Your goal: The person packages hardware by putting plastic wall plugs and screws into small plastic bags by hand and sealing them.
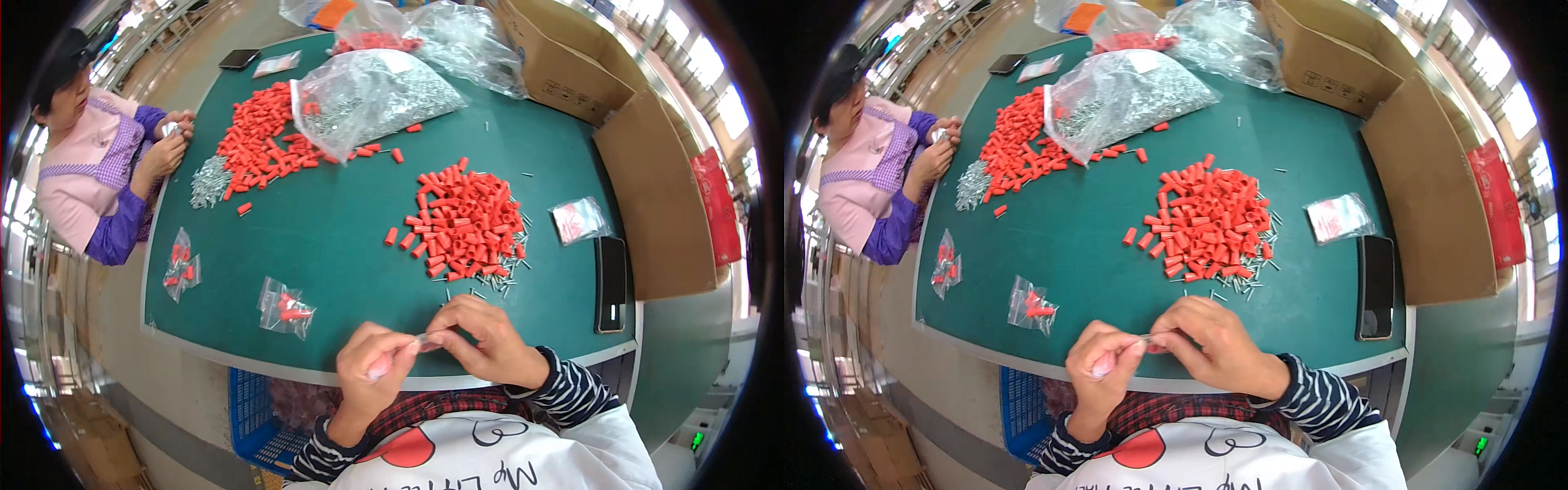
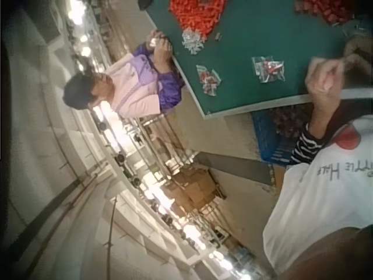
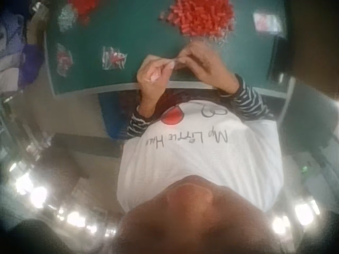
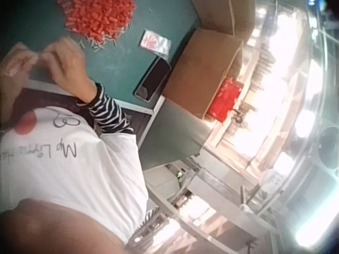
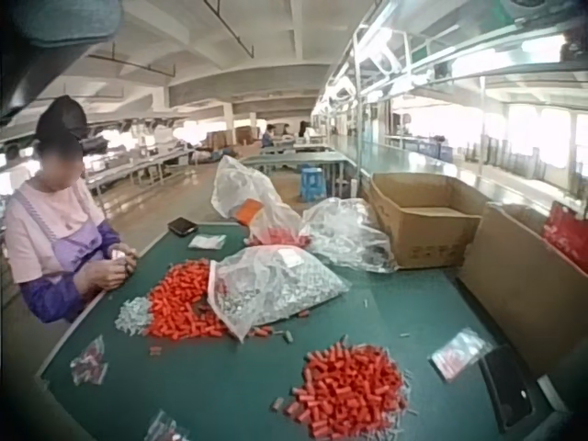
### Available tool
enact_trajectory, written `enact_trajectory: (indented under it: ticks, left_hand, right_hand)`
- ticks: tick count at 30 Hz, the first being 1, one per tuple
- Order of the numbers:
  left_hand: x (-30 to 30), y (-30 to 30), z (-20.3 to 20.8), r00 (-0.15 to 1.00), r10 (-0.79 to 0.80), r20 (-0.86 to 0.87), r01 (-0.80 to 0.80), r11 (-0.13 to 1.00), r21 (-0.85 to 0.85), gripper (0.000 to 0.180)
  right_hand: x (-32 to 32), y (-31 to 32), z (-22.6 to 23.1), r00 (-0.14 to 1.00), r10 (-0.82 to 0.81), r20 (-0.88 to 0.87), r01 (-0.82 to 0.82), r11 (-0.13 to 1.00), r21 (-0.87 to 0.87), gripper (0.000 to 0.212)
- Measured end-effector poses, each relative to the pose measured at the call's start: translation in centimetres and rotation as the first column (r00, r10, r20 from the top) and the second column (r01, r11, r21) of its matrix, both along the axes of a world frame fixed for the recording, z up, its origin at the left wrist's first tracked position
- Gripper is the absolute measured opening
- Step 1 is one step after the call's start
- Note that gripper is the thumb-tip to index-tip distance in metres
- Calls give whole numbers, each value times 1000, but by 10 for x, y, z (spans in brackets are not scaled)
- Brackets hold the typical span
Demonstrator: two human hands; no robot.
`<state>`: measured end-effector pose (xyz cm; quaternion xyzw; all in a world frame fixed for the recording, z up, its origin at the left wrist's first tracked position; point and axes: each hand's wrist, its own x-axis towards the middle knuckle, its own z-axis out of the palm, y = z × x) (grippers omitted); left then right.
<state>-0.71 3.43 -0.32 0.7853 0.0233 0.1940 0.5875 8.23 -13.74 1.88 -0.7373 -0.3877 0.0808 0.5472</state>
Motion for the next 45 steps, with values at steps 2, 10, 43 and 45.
enact_trajectory:
  ticks: [2,10,43,45]
  left_hand:
    - [-6,8,2,999,20,-34,-20,1000,-11,11]
    - [-19,53,-13,907,415,-71,-392,774,-498,49]
    - [13,-45,-1,979,-90,-182,-97,578,-810,47]
    - [15,-48,4,952,-70,-297,-200,592,-781,47]
  right_hand:
    - [-1,2,0,1000,-5,0,5,1000,15,8]
    - [0,-7,-1,983,-138,-117,140,990,6,10]
    - [-13,-5,-6,902,-298,-313,337,938,76,17]
    - [-8,-10,-9,932,-324,-159,339,937,77,21]
